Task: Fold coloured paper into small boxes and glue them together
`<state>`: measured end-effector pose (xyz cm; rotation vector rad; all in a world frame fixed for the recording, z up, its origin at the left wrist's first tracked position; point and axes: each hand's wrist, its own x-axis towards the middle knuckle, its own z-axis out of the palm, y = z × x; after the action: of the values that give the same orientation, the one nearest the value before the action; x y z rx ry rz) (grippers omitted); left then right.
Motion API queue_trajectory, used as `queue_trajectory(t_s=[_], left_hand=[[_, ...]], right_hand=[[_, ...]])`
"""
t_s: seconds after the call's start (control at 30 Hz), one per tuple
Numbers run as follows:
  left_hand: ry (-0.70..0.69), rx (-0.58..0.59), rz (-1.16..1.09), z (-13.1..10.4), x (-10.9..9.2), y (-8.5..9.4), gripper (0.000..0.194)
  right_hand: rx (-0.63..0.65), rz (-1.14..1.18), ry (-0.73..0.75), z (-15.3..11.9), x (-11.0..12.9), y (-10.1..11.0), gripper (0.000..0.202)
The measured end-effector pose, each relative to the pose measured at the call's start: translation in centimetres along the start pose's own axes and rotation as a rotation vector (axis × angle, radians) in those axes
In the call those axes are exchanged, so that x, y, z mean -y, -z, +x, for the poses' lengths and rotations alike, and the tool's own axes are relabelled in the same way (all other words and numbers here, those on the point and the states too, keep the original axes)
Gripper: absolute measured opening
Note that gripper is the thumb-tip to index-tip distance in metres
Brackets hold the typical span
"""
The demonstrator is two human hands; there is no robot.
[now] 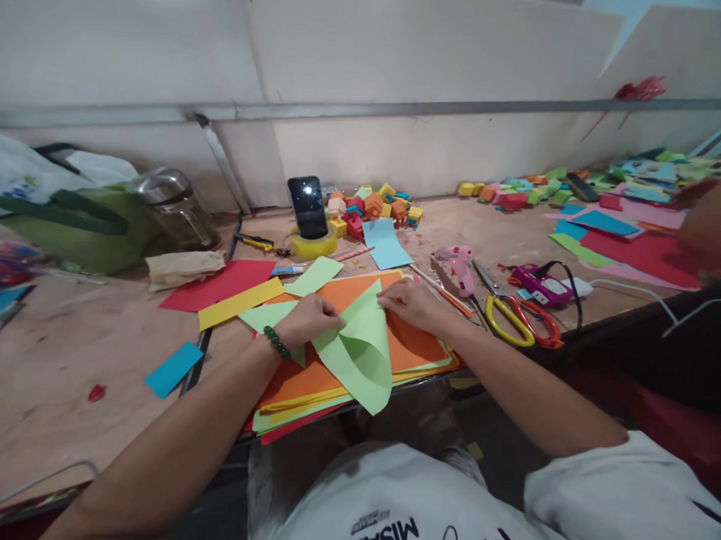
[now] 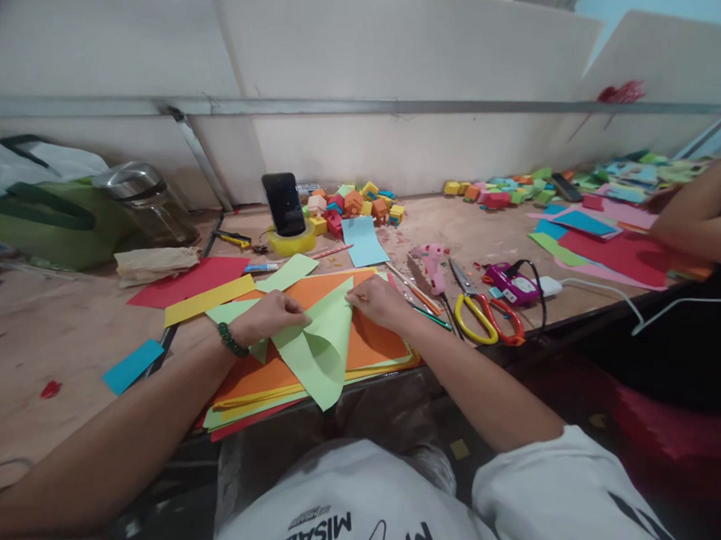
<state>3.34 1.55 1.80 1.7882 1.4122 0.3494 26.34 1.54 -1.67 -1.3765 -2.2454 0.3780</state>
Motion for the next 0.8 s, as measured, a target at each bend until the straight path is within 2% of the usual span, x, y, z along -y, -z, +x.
queue_trajectory(t_s=[0.1,0.17,0.3,0.4,0.63,0.8], left_hand=[[-0.008,-0.005,0.006,-0.1,-0.1,0.0,0.024],[-0.012,-0.005,0.005,-0.2,-0.2,0.0,0.024],[-0.011,-0.004,0.002,-0.3,-0.2,0.0,0.025],[-0.007,-0.008,0.001,-0.3,-0.2,0.0,0.024],[-0.005,-0.004,0.009,-0.3,-0.1,0.0,0.02],[-0.014,-0.011,0.008,-0.3,-0.1,0.0,0.021]], right_hand=[[0.003,-0.053,-0.098,0.1,0.7,0.5,0.045],[0.008,-0.053,-0.146,0.2,1.0,0.7,0.045],[0.018,-0.002,-0.175,0.7,1.1,0.5,0.018],[0.024,0.011,-0.192,0.8,0.9,0.3,0.01],[0.084,0.015,-0.136,0.5,0.6,1.2,0.017],[0.196,-0.235,-0.03,1.1,1.4,2.0,0.029]])
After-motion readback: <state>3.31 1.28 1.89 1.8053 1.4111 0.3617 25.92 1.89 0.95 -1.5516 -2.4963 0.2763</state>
